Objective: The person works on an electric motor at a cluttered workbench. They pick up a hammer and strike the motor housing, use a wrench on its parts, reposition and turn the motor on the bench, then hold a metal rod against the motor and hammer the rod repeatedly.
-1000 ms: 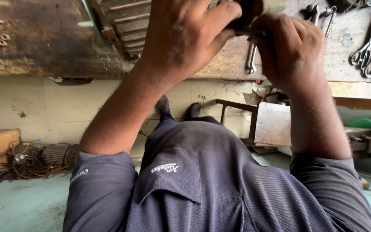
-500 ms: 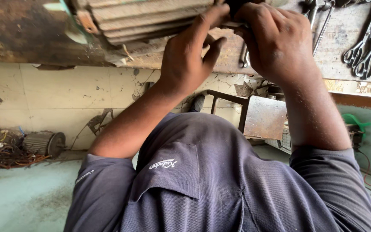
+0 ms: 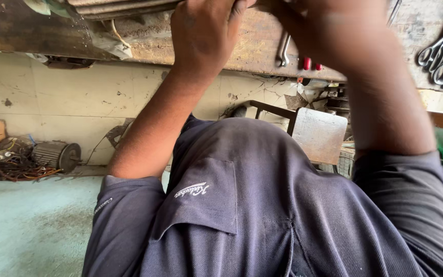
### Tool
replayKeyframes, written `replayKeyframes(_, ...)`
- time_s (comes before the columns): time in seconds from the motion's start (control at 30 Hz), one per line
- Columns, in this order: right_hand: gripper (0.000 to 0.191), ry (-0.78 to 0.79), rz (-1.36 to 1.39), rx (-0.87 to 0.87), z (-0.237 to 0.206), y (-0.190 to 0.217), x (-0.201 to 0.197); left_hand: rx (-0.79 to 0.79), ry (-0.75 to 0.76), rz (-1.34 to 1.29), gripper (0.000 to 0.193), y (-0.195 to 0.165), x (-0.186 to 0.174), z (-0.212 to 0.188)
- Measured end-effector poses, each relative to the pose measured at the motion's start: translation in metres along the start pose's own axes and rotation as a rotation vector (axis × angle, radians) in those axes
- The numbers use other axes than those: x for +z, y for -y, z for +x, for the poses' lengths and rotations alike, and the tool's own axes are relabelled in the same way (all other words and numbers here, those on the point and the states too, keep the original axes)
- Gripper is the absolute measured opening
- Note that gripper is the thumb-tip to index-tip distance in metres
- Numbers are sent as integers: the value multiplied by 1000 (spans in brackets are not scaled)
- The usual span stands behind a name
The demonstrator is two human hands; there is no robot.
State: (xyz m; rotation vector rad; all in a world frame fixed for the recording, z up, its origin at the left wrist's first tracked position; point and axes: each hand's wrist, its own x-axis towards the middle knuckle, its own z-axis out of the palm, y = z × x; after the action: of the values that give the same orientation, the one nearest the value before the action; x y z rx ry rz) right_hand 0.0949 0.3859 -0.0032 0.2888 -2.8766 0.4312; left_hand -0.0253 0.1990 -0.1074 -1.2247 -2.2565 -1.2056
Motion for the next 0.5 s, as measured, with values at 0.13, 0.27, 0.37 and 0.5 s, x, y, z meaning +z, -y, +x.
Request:
replayKeyframes(0.13,5,-400,524,305,-88,-64,11,59,-51,-59,10,0,-6,2)
replayKeyframes(0.27,13,-416,433,496,-143,-116,74,43,-20,-93,14,-1,-12,1)
replayKeyframes(0.37,15,-297,254,719,-187,-115,99,33,-19,-96,17,-2,-13,2)
replayKeyframes(0.5,12,-290,272,720,-217,-110,100,46,7,-116,17,-1,-14,3)
